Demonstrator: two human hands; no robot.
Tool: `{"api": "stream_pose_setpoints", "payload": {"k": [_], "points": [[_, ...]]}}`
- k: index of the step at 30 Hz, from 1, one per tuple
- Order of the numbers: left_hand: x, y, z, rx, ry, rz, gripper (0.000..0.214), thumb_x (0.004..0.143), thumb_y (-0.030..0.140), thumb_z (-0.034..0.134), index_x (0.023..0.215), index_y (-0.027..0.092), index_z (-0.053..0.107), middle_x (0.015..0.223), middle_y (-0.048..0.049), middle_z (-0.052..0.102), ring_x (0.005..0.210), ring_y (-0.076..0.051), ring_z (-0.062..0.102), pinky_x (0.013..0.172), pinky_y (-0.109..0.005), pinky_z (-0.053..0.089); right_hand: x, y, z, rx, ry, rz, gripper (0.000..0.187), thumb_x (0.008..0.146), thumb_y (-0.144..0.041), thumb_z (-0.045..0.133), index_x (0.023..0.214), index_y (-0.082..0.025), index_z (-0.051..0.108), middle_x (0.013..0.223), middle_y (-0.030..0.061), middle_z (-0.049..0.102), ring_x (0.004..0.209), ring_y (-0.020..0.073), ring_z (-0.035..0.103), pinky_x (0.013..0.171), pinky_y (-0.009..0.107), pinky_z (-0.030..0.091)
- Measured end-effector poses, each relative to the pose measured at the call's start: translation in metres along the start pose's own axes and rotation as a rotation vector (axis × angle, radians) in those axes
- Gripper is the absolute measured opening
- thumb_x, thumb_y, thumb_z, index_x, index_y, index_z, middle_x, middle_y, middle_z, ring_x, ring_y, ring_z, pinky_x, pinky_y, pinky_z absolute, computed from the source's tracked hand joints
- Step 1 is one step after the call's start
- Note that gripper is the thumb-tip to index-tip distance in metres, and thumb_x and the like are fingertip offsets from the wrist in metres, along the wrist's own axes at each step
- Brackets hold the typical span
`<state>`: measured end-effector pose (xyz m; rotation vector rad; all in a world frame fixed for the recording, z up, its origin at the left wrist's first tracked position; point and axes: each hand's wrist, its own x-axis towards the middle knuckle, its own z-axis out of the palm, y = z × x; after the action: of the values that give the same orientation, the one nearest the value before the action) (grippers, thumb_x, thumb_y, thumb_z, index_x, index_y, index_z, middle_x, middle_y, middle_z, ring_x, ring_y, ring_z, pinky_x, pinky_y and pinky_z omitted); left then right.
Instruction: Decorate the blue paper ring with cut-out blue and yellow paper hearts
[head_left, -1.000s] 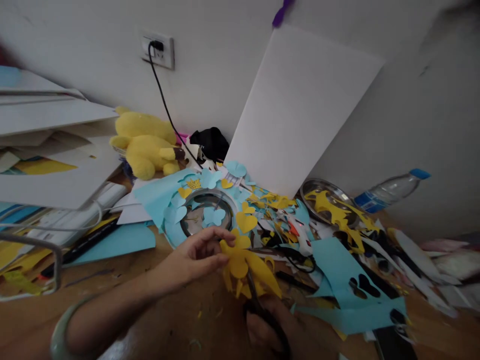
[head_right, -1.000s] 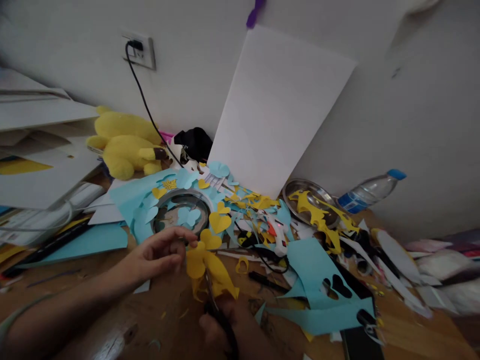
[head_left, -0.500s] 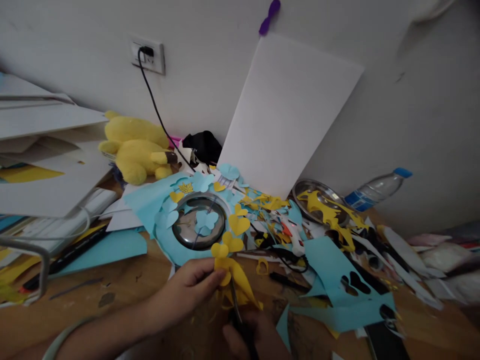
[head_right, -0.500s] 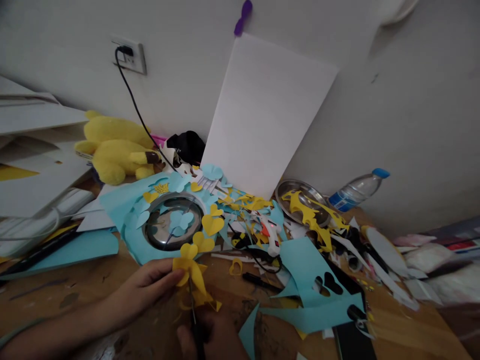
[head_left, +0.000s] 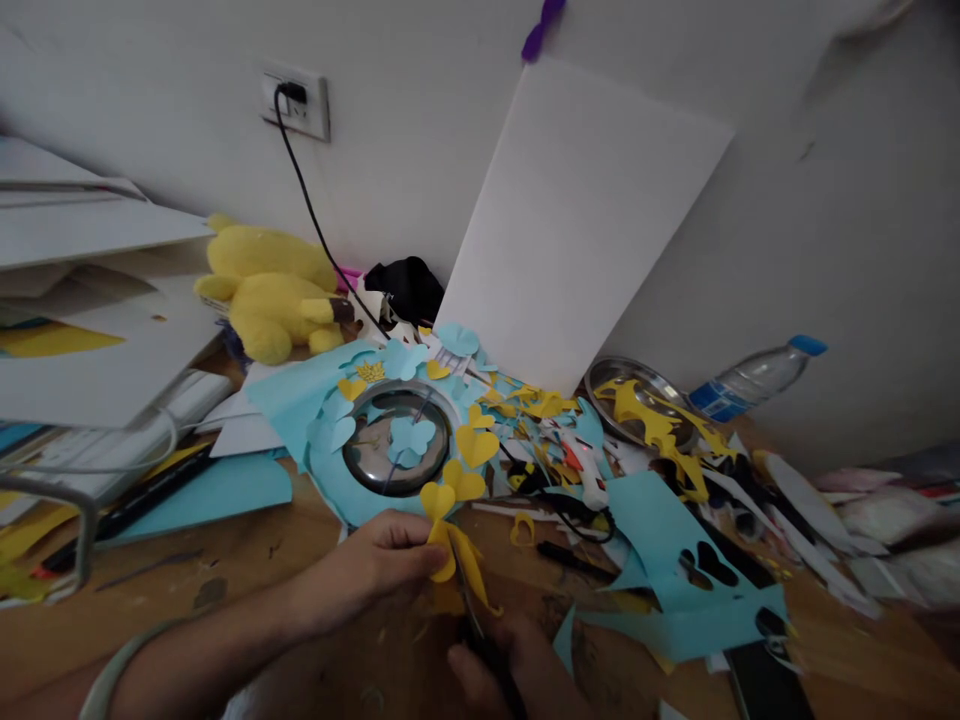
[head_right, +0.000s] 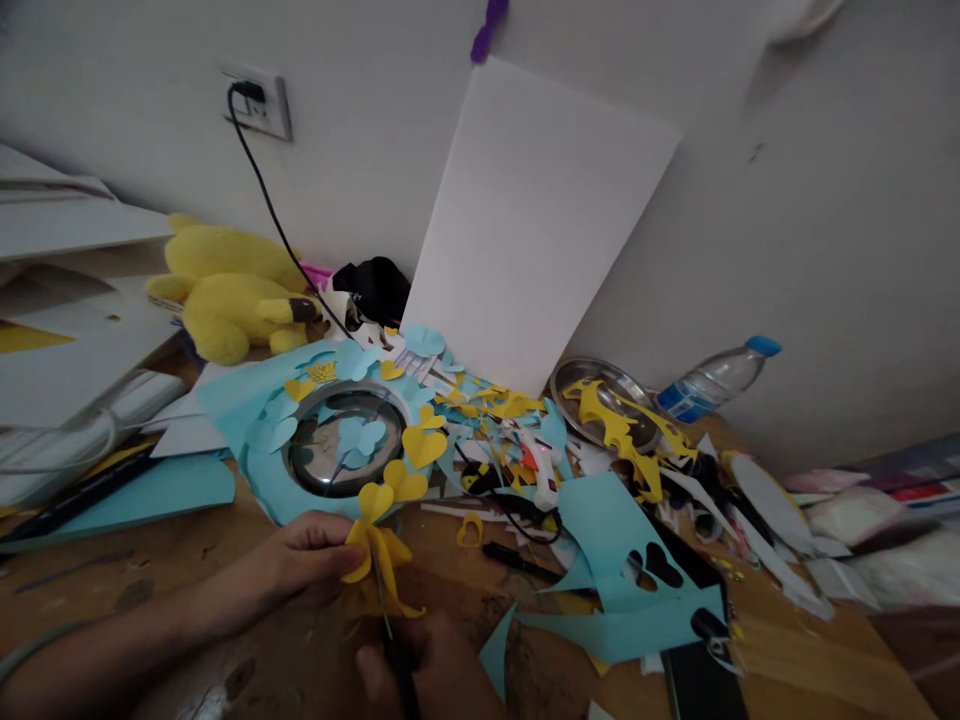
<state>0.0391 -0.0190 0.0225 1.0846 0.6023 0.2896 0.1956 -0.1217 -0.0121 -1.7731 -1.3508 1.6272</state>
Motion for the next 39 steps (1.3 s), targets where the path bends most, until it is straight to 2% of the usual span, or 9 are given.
{"api": "stream_pose_setpoints", "payload": {"k": [3, 7, 12, 20, 26, 31, 34, 36, 39], "points": [[-0.001, 0.001, -0.002, -0.076, -0.032, -0.033, 0.036, 0.070, 0.047, 0.064, 0.059, 0.014, 0.052, 0.041, 0.0098, 0.027, 0.035, -0.003, 0.014, 0.035, -0.022, 0.006, -0.002, 0.001, -0.005, -0.083, 0.004, 0.051, 0.020, 0.067, -0.035, 0.055, 0.058, -0.019, 0.045, 0.054, -0.0042, 0.037, 0.052, 0.0105, 0.035, 0.046, 0.022, 0.028], [0.000, 0.003, -0.003, -0.075, -0.067, -0.105, 0.032, 0.069, 0.043, 0.065, 0.063, 0.012, 0.057, 0.040, 0.0094, 0.032, 0.033, -0.003, 0.016, 0.034, -0.022, 0.006, -0.004, -0.009, -0.015, -0.068, -0.063, -0.017, 0.022, 0.068, -0.030, 0.052, 0.053, -0.019, 0.038, 0.051, -0.0053, 0.031, 0.049, 0.0082, 0.030, 0.043, 0.022, 0.021], [0.004, 0.004, -0.007, -0.043, -0.081, -0.146, 0.034, 0.068, 0.044, 0.064, 0.058, 0.014, 0.053, 0.040, 0.0091, 0.033, 0.033, -0.004, 0.019, 0.034, -0.022, 0.008, -0.003, -0.017, -0.018, -0.031, -0.113, -0.035, 0.025, 0.070, -0.028, 0.049, 0.051, -0.019, 0.035, 0.050, -0.0053, 0.028, 0.046, 0.0070, 0.028, 0.041, 0.022, 0.016], [0.003, 0.006, -0.009, -0.005, -0.087, -0.180, 0.033, 0.066, 0.045, 0.063, 0.060, 0.014, 0.055, 0.040, 0.0085, 0.037, 0.032, -0.004, 0.022, 0.032, -0.021, 0.010, 0.003, -0.004, -0.011, -0.065, -0.071, -0.028, 0.031, 0.069, -0.026, 0.052, 0.046, -0.019, 0.030, 0.047, -0.0057, 0.026, 0.044, 0.0063, 0.025, 0.039, 0.021, 0.016], [0.002, 0.006, -0.008, 0.058, -0.119, -0.206, 0.034, 0.065, 0.043, 0.064, 0.051, 0.016, 0.048, 0.037, 0.0076, 0.038, 0.032, -0.005, 0.026, 0.032, -0.020, 0.014, 0.002, -0.001, -0.015, -0.042, -0.122, -0.072, 0.026, 0.067, -0.022, 0.055, 0.052, -0.019, 0.034, 0.050, -0.0067, 0.027, 0.046, 0.0060, 0.026, 0.040, 0.021, 0.016], [0.000, 0.006, -0.007, 0.104, -0.132, -0.201, 0.038, 0.069, 0.046, 0.060, 0.051, 0.017, 0.045, 0.039, 0.0074, 0.038, 0.033, -0.004, 0.026, 0.032, -0.020, 0.013, -0.001, -0.005, -0.018, 0.058, -0.144, -0.120, 0.033, 0.067, -0.040, 0.060, 0.053, -0.018, 0.039, 0.050, -0.0067, 0.028, 0.048, 0.0061, 0.026, 0.040, 0.019, 0.018], [-0.002, 0.007, -0.005, 0.141, -0.147, -0.174, 0.039, 0.071, 0.046, 0.059, 0.050, 0.017, 0.044, 0.038, 0.0077, 0.036, 0.031, -0.004, 0.024, 0.031, -0.019, 0.013, -0.003, -0.009, -0.020, 0.178, -0.146, -0.119, 0.038, 0.066, -0.052, 0.060, 0.058, -0.016, 0.052, 0.053, -0.0034, 0.042, 0.052, 0.0091, 0.041, 0.045, 0.019, 0.031], [-0.002, 0.007, -0.003, 0.170, -0.151, -0.152, 0.037, 0.072, 0.045, 0.058, 0.053, 0.016, 0.047, 0.039, 0.0074, 0.038, 0.032, -0.004, 0.027, 0.031, -0.018, 0.017, -0.001, -0.007, -0.021, 0.292, -0.097, -0.152, 0.044, 0.066, -0.059, 0.058, 0.059, -0.016, 0.054, 0.053, -0.0016, 0.047, 0.050, 0.0098, 0.046, 0.046, 0.020, 0.034], [-0.003, 0.006, 0.002, 0.222, -0.104, -0.096, 0.032, 0.073, 0.045, 0.057, 0.064, 0.014, 0.054, 0.046, 0.0052, 0.046, 0.036, -0.006, 0.037, 0.035, -0.016, 0.027, 0.006, -0.001, -0.024, 0.392, 0.041, -0.187, 0.053, 0.064, -0.069, 0.054, 0.053, -0.018, 0.045, 0.041, -0.0047, 0.041, 0.033, 0.0048, 0.032, 0.033, 0.018, 0.023]]}}
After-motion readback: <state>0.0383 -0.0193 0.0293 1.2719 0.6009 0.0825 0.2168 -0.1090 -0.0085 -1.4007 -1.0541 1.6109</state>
